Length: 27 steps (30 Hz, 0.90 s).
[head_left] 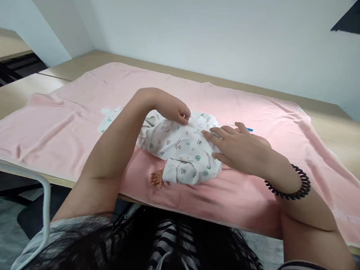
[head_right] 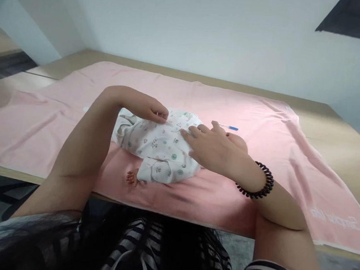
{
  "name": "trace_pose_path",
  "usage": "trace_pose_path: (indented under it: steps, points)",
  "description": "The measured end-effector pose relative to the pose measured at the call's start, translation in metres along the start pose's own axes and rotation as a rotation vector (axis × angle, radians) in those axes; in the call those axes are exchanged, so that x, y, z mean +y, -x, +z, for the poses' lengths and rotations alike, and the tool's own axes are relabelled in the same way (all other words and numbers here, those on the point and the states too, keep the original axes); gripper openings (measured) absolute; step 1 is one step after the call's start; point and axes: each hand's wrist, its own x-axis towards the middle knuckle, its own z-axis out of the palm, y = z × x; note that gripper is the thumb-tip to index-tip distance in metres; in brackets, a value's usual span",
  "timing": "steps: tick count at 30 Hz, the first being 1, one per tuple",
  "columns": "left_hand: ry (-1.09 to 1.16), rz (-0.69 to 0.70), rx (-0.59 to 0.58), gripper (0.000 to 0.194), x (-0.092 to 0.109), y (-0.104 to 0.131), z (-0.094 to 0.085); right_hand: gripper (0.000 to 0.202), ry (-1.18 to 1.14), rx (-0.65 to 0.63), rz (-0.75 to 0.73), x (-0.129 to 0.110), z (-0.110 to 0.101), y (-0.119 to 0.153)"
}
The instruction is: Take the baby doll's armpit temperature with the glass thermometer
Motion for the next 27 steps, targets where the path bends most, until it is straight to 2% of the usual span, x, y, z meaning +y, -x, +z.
trace_pose_path:
  steps: [4, 6, 8, 11, 14, 16, 18, 22, 27]
  points:
    - [0.012, 0.03, -0.023, 0.026, -0.016, 0.006, -0.004, 0.059, -0.044, 0.045, 0.02, -0.003, -0.028, -0.012]
    - [0.022, 0.053, -0.027, 0.023, -0.019, 0.006, -0.004, 0.051, -0.137, 0.017, 0.026, -0.006, -0.041, -0.029]
    - [0.038, 0.076, -0.039, 0.028, -0.019, 0.005, -0.003, 0.039, -0.294, -0.015, 0.052, -0.008, -0.045, -0.051]
    - [0.037, 0.059, -0.076, 0.036, -0.014, 0.006, -0.002, 0.027, -0.498, -0.006, 0.112, -0.011, -0.035, -0.083]
    - [0.027, 0.048, -0.094, 0.038, -0.013, 0.007, -0.002, 0.021, -0.615, 0.072, 0.139, -0.01, -0.019, -0.101]
    - [0.055, 0.056, -0.107, 0.043, -0.016, 0.006, -0.003, 0.019, -0.711, 0.106, 0.166, -0.008, -0.012, -0.106]
    - [0.105, 0.033, -0.129, 0.05, -0.02, 0.003, -0.003, 0.019, -0.784, 0.087, 0.192, -0.005, -0.009, -0.109]
    - [0.164, 0.019, -0.128, 0.062, -0.024, -0.003, -0.003, 0.019, -0.782, 0.063, 0.185, -0.004, -0.01, -0.113]
    - [0.162, 0.092, -0.14, 0.055, -0.018, -0.004, -0.002, 0.016, -0.772, 0.023, 0.196, -0.01, -0.013, -0.109]
